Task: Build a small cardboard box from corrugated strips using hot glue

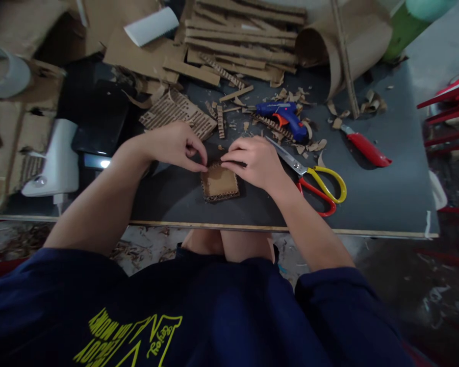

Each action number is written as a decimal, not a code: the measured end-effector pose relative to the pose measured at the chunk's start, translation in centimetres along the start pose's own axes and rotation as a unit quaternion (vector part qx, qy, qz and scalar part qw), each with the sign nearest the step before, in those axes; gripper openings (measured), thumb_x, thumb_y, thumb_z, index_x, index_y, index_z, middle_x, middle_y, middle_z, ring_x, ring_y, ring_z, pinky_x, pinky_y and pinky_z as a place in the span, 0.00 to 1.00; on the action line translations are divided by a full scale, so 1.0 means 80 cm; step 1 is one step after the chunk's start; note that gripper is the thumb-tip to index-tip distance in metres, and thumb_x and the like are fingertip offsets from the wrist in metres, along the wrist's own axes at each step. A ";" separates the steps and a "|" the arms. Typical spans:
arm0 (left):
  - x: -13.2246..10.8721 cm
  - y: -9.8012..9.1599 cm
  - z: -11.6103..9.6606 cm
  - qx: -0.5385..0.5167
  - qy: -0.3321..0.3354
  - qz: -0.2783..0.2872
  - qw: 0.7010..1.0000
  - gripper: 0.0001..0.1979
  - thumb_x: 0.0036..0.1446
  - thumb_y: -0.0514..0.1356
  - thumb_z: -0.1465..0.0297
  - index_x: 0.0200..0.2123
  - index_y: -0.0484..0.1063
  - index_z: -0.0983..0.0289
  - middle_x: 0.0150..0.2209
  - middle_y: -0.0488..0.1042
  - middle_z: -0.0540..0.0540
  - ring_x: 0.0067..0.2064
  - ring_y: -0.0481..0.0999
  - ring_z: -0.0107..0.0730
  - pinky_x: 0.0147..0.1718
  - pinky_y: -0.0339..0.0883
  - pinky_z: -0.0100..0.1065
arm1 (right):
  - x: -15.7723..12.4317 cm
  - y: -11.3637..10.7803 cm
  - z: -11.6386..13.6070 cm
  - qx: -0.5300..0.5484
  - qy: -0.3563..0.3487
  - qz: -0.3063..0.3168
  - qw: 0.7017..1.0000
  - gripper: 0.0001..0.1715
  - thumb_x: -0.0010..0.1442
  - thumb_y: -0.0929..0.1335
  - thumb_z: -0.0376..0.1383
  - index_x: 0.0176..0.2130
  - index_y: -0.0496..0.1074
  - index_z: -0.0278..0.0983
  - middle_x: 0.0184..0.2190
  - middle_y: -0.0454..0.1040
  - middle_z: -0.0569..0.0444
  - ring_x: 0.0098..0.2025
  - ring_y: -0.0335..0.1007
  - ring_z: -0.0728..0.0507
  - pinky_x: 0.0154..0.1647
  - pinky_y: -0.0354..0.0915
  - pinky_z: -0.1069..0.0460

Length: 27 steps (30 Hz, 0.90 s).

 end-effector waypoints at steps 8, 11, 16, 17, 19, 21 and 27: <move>0.001 -0.001 0.006 0.023 -0.005 -0.050 0.998 0.10 0.44 0.62 0.62 0.23 0.78 0.61 0.14 0.61 0.44 0.20 0.59 0.21 0.28 0.55 0.30 | -0.001 -0.001 0.000 -0.026 -0.007 0.006 1.000 0.13 0.67 0.67 0.41 0.43 0.81 0.42 0.40 0.80 0.52 0.42 0.76 0.42 0.44 0.65 0.46; 0.002 0.000 0.009 0.037 -0.001 -0.044 0.998 0.10 0.44 0.62 0.61 0.23 0.77 0.61 0.14 0.60 0.44 0.20 0.59 0.20 0.28 0.55 0.29 | -0.001 -0.004 -0.001 -0.012 -0.001 0.036 0.999 0.13 0.67 0.66 0.39 0.44 0.81 0.42 0.42 0.80 0.52 0.42 0.76 0.43 0.44 0.67 0.46; 0.004 0.002 0.013 0.037 -0.013 -0.028 0.999 0.10 0.44 0.62 0.62 0.24 0.79 0.61 0.16 0.63 0.45 0.22 0.60 0.22 0.29 0.56 0.29 | -0.001 -0.013 -0.012 0.001 0.043 0.079 0.996 0.13 0.67 0.66 0.36 0.45 0.80 0.44 0.45 0.81 0.53 0.46 0.77 0.42 0.45 0.69 0.47; 0.004 0.002 0.014 0.038 -0.020 -0.025 0.999 0.09 0.44 0.62 0.62 0.25 0.79 0.61 0.16 0.63 0.45 0.22 0.61 0.22 0.29 0.56 0.29 | -0.001 -0.014 -0.013 -0.001 0.049 0.080 0.996 0.12 0.67 0.66 0.36 0.44 0.80 0.44 0.45 0.81 0.53 0.46 0.77 0.42 0.45 0.69 0.46; 0.003 0.001 0.013 0.046 -0.031 -0.016 0.998 0.09 0.44 0.62 0.63 0.26 0.79 0.61 0.17 0.64 0.45 0.23 0.62 0.23 0.30 0.56 0.28 | -0.001 -0.014 -0.014 -0.004 0.055 0.085 0.995 0.12 0.67 0.66 0.37 0.44 0.79 0.43 0.45 0.81 0.53 0.47 0.77 0.41 0.46 0.69 0.46; 0.003 0.001 0.012 0.056 -0.041 -0.006 0.998 0.09 0.45 0.62 0.64 0.27 0.79 0.62 0.17 0.64 0.45 0.23 0.62 0.23 0.30 0.55 0.28 | -0.001 -0.014 -0.014 -0.009 0.057 0.085 0.995 0.13 0.68 0.65 0.37 0.44 0.79 0.42 0.45 0.81 0.53 0.47 0.77 0.41 0.47 0.70 0.46; 0.003 0.001 0.009 0.069 -0.040 -0.008 0.997 0.07 0.45 0.61 0.66 0.26 0.78 0.62 0.17 0.63 0.44 0.23 0.62 0.22 0.30 0.55 0.28 | -0.001 -0.012 -0.015 -0.016 0.073 0.086 0.993 0.13 0.68 0.64 0.38 0.43 0.79 0.42 0.45 0.81 0.54 0.47 0.77 0.42 0.46 0.69 0.47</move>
Point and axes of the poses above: each hand's wrist, its own x-axis towards the middle knuckle, its own y-axis out of the palm, z = x × y, the point moved 6 cm from there along x, towards the middle knuckle
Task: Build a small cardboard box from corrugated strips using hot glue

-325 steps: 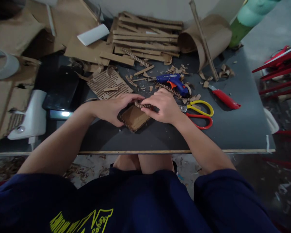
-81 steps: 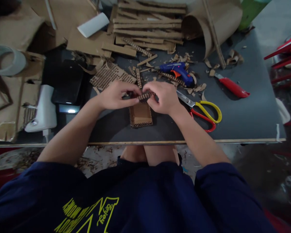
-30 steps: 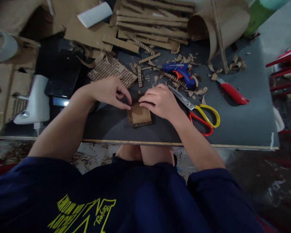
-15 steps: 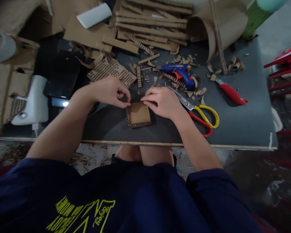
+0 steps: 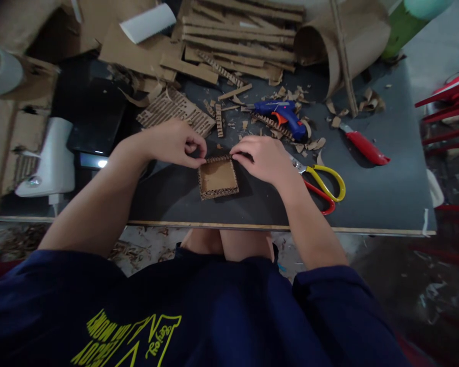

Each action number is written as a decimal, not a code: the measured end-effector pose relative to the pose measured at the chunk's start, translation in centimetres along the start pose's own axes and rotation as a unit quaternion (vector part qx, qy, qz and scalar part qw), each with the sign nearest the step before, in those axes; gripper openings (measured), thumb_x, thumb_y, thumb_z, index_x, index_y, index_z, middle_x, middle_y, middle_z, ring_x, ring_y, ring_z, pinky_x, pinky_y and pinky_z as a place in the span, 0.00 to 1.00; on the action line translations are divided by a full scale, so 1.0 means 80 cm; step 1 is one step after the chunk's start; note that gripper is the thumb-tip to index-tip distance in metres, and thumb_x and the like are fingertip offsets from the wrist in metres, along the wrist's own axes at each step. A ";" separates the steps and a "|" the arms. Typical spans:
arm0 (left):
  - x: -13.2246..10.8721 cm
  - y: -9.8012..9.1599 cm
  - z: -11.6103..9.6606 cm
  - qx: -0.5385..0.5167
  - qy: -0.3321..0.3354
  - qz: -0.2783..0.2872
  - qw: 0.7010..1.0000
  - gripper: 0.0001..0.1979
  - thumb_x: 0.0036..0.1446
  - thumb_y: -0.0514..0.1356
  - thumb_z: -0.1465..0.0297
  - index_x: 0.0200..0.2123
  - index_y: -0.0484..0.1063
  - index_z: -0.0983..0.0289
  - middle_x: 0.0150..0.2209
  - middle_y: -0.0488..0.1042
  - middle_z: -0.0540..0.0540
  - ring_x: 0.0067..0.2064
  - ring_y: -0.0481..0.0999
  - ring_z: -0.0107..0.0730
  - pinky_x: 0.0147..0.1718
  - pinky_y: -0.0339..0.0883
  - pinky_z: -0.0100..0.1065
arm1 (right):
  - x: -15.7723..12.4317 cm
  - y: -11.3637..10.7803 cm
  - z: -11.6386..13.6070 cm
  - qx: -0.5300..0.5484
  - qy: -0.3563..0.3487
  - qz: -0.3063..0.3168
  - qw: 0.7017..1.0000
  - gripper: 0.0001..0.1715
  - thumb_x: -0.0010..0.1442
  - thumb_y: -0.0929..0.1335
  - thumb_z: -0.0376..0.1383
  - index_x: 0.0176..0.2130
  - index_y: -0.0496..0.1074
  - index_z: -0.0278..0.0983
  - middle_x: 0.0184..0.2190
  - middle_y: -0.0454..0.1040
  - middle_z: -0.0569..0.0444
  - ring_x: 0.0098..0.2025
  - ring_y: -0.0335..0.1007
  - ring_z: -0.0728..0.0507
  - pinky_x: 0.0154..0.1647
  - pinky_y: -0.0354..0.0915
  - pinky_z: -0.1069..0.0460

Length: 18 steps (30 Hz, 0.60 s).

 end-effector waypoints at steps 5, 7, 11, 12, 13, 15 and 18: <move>-0.001 0.002 -0.006 0.008 0.024 -0.024 0.999 0.07 0.44 0.59 0.65 0.25 0.75 0.62 0.19 0.66 0.44 0.23 0.63 0.21 0.28 0.54 0.26 | 0.001 0.000 0.003 -0.020 -0.004 -0.002 1.000 0.13 0.67 0.64 0.38 0.43 0.78 0.42 0.43 0.81 0.53 0.45 0.76 0.41 0.46 0.66 0.46; 0.000 0.002 -0.011 0.005 0.041 -0.056 0.998 0.09 0.45 0.59 0.66 0.30 0.76 0.61 0.23 0.71 0.45 0.25 0.67 0.23 0.29 0.56 0.26 | 0.001 0.001 0.004 -0.036 -0.012 -0.006 0.999 0.14 0.67 0.63 0.38 0.42 0.78 0.41 0.42 0.81 0.53 0.44 0.76 0.41 0.47 0.64 0.45; 0.006 0.008 -0.025 -0.003 0.097 -0.125 0.987 0.13 0.51 0.59 0.63 0.39 0.78 0.61 0.32 0.77 0.50 0.33 0.75 0.30 0.35 0.62 0.30 | 0.002 0.003 0.006 -0.039 -0.018 -0.005 0.999 0.13 0.66 0.63 0.37 0.42 0.78 0.40 0.42 0.81 0.52 0.43 0.76 0.41 0.45 0.63 0.45; 0.008 0.011 -0.027 0.000 0.104 -0.134 0.985 0.13 0.54 0.59 0.62 0.39 0.79 0.61 0.33 0.78 0.51 0.35 0.76 0.31 0.36 0.63 0.31 | 0.002 0.003 0.006 -0.037 -0.019 -0.004 0.999 0.13 0.66 0.63 0.37 0.43 0.78 0.40 0.42 0.81 0.52 0.43 0.76 0.41 0.45 0.63 0.45; 0.010 0.015 -0.028 0.002 0.106 -0.143 0.984 0.13 0.56 0.58 0.62 0.39 0.79 0.61 0.34 0.78 0.52 0.37 0.77 0.33 0.37 0.64 0.32 | 0.003 0.004 0.006 -0.035 -0.018 -0.002 0.999 0.13 0.66 0.63 0.36 0.43 0.77 0.40 0.42 0.81 0.51 0.43 0.76 0.41 0.45 0.63 0.45; 0.013 0.019 -0.029 0.004 0.099 -0.160 0.982 0.14 0.59 0.57 0.61 0.39 0.80 0.60 0.35 0.79 0.53 0.39 0.78 0.36 0.39 0.65 0.34 | 0.003 0.004 0.005 -0.033 -0.017 0.000 0.999 0.14 0.66 0.63 0.36 0.43 0.78 0.39 0.42 0.81 0.51 0.44 0.76 0.40 0.45 0.63 0.45; 0.014 0.022 -0.029 -0.001 0.090 -0.176 0.980 0.14 0.60 0.58 0.61 0.38 0.80 0.61 0.34 0.80 0.53 0.39 0.78 0.37 0.39 0.67 0.35 | 0.003 0.004 0.004 -0.035 -0.012 0.002 0.999 0.15 0.66 0.63 0.37 0.44 0.78 0.39 0.43 0.81 0.49 0.44 0.76 0.39 0.45 0.64 0.44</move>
Point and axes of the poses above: each hand's wrist, its own x-axis towards the middle knuckle, its own y-axis out of the palm, z = x × y, the point moved 6 cm from there along x, towards the middle knuckle
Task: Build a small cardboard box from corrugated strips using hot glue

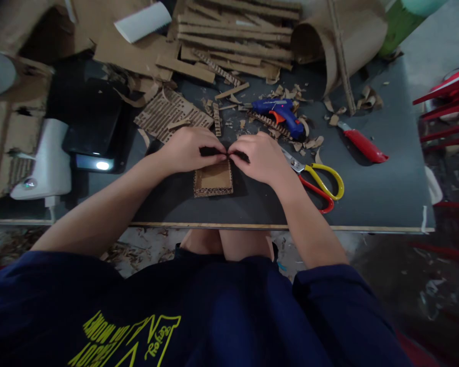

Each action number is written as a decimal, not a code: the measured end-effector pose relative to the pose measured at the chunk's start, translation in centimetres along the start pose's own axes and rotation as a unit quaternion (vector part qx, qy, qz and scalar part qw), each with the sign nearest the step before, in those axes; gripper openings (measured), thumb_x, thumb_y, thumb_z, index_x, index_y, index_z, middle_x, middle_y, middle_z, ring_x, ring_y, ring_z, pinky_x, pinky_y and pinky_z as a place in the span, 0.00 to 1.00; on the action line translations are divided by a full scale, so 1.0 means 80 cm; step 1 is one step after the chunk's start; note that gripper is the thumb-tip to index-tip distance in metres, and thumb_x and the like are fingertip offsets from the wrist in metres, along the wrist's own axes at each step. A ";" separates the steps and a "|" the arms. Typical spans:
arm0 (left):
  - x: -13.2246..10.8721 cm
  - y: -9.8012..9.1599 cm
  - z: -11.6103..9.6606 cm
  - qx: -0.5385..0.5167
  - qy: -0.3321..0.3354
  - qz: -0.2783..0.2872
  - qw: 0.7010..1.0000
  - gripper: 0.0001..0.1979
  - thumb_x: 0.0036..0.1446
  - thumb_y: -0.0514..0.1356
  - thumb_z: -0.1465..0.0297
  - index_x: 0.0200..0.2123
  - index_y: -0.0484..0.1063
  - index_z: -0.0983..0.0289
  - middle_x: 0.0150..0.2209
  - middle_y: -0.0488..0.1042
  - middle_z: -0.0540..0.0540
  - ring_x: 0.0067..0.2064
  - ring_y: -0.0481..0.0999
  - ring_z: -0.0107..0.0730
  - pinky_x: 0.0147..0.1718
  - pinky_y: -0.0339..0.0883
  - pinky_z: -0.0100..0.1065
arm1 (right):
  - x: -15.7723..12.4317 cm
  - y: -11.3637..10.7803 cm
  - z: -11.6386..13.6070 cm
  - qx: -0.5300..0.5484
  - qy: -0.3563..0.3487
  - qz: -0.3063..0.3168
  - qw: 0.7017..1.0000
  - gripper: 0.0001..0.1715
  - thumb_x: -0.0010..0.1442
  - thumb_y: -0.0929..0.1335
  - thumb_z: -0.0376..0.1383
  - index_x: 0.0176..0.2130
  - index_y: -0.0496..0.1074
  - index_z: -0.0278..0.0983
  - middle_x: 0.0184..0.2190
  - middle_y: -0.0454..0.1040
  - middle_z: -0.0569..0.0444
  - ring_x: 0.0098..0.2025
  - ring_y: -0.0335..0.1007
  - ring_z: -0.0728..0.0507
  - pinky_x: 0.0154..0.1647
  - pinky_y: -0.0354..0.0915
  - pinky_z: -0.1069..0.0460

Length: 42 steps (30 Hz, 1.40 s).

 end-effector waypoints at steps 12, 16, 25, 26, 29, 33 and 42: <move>0.000 -0.001 0.000 -0.043 0.047 -0.070 0.996 0.11 0.60 0.59 0.64 0.36 0.81 0.60 0.38 0.82 0.52 0.46 0.81 0.37 0.50 0.71 0.39 | -0.005 -0.002 -0.001 -0.002 0.040 -0.035 0.999 0.13 0.65 0.64 0.37 0.42 0.78 0.39 0.41 0.81 0.51 0.42 0.77 0.41 0.40 0.67 0.49; 0.000 -0.006 -0.001 -0.053 0.054 -0.096 0.993 0.10 0.60 0.59 0.65 0.35 0.80 0.61 0.38 0.83 0.52 0.45 0.81 0.36 0.49 0.72 0.39 | -0.008 -0.003 0.002 -0.015 0.051 -0.040 0.998 0.14 0.66 0.64 0.39 0.43 0.78 0.40 0.43 0.81 0.52 0.44 0.77 0.41 0.40 0.67 0.48; -0.004 -0.020 0.003 -0.148 -0.094 -0.120 0.977 0.10 0.58 0.61 0.65 0.36 0.80 0.64 0.31 0.81 0.53 0.35 0.79 0.30 0.38 0.71 0.30 | -0.048 -0.082 -0.006 -0.091 0.209 -0.107 0.968 0.14 0.64 0.64 0.36 0.46 0.76 0.37 0.46 0.79 0.46 0.47 0.75 0.36 0.45 0.68 0.44; -0.004 -0.019 0.004 -0.175 -0.108 -0.123 0.971 0.10 0.58 0.61 0.65 0.35 0.79 0.65 0.30 0.81 0.52 0.33 0.78 0.29 0.36 0.71 0.29 | -0.063 -0.089 -0.015 -0.119 0.252 -0.076 0.957 0.14 0.63 0.64 0.34 0.45 0.76 0.36 0.44 0.79 0.44 0.45 0.75 0.35 0.42 0.68 0.43; -0.002 -0.015 0.008 -0.260 -0.121 -0.136 0.948 0.09 0.59 0.60 0.65 0.35 0.76 0.66 0.29 0.80 0.53 0.31 0.77 0.26 0.33 0.71 0.28 | -0.121 -0.086 -0.050 -0.193 0.364 0.092 0.907 0.09 0.57 0.70 0.38 0.36 0.75 0.34 0.33 0.77 0.41 0.33 0.73 0.35 0.29 0.62 0.44; -0.001 -0.007 0.009 -0.354 -0.119 -0.141 0.917 0.11 0.61 0.61 0.62 0.35 0.73 0.65 0.31 0.79 0.53 0.33 0.78 0.25 0.37 0.73 0.27 | -0.171 -0.065 -0.075 -0.216 0.357 0.118 0.901 0.10 0.48 0.73 0.35 0.30 0.70 0.35 0.31 0.73 0.40 0.27 0.68 0.39 0.24 0.60 0.46; -0.003 -0.005 0.016 -0.363 -0.129 -0.198 0.902 0.19 0.59 0.62 0.53 0.32 0.68 0.64 0.30 0.77 0.53 0.34 0.78 0.26 0.38 0.72 0.29 | -0.194 -0.051 -0.076 -0.017 0.434 -0.081 0.897 0.14 0.46 0.72 0.38 0.35 0.71 0.40 0.30 0.74 0.52 0.35 0.75 0.35 0.39 0.70 0.38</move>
Point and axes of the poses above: each hand's wrist, its own x-axis towards the middle knuckle, its own y-axis out of the palm, z = x × y, the point moved 6 cm from there along x, towards the middle knuckle
